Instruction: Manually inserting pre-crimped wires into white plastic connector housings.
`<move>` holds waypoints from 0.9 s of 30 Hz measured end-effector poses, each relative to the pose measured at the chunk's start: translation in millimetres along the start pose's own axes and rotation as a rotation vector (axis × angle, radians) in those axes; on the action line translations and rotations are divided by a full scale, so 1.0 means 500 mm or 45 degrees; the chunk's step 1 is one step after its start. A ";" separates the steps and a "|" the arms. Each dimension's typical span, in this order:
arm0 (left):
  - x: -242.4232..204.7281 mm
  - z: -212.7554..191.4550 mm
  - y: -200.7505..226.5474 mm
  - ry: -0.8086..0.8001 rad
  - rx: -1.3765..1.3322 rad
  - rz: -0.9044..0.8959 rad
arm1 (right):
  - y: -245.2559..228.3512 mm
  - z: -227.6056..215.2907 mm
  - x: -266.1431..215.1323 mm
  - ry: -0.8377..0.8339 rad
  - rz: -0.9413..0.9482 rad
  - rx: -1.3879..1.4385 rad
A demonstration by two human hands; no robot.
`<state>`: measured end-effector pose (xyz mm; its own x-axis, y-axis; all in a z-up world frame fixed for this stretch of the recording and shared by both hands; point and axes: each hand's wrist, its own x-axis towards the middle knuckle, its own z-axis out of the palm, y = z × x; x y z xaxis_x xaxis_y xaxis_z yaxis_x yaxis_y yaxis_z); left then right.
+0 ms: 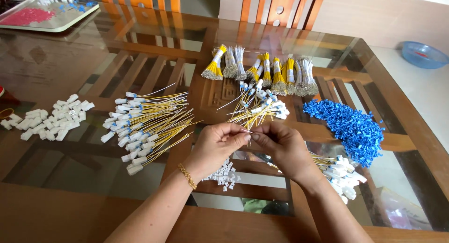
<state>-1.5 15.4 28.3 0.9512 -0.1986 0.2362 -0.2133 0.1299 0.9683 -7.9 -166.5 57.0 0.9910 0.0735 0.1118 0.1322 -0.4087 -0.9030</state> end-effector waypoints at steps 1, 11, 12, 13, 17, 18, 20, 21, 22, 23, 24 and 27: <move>0.000 -0.001 -0.009 0.006 -0.001 -0.003 | 0.000 0.000 -0.003 -0.007 0.002 0.000; 0.001 0.006 -0.016 0.005 -0.026 -0.014 | 0.017 -0.025 -0.021 0.025 0.134 0.246; 0.001 0.006 -0.017 0.025 -0.038 -0.020 | 0.014 -0.027 -0.022 0.016 0.136 0.243; 0.001 0.005 -0.016 0.021 -0.035 -0.025 | 0.011 -0.027 -0.024 0.018 0.140 0.247; 0.000 0.001 -0.021 0.004 0.048 -0.014 | 0.007 -0.029 -0.028 0.011 0.121 0.221; 0.000 -0.001 -0.024 -0.001 0.083 0.002 | 0.008 -0.029 -0.028 0.008 0.109 0.208; 0.000 0.001 -0.023 0.006 0.179 0.092 | 0.015 -0.034 -0.024 -0.018 0.139 0.172; -0.003 0.002 -0.024 0.013 0.274 0.187 | 0.020 -0.033 -0.025 -0.044 0.165 0.134; -0.004 0.003 -0.018 0.009 0.278 0.169 | 0.021 -0.034 -0.026 -0.048 0.182 0.143; -0.005 0.004 -0.013 0.017 0.315 0.229 | 0.023 -0.035 -0.027 -0.043 0.176 0.129; -0.005 0.006 -0.007 0.025 0.352 0.291 | 0.024 -0.036 -0.027 -0.038 0.170 0.115; -0.010 0.006 -0.006 0.019 0.375 0.307 | 0.026 -0.038 -0.026 -0.038 0.148 0.116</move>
<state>-6.3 12.9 24.6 0.8687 -0.1816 0.4608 -0.4841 -0.1144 0.8675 -18.6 -189.9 51.5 0.9983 0.0579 -0.0066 0.0130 -0.3317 -0.9433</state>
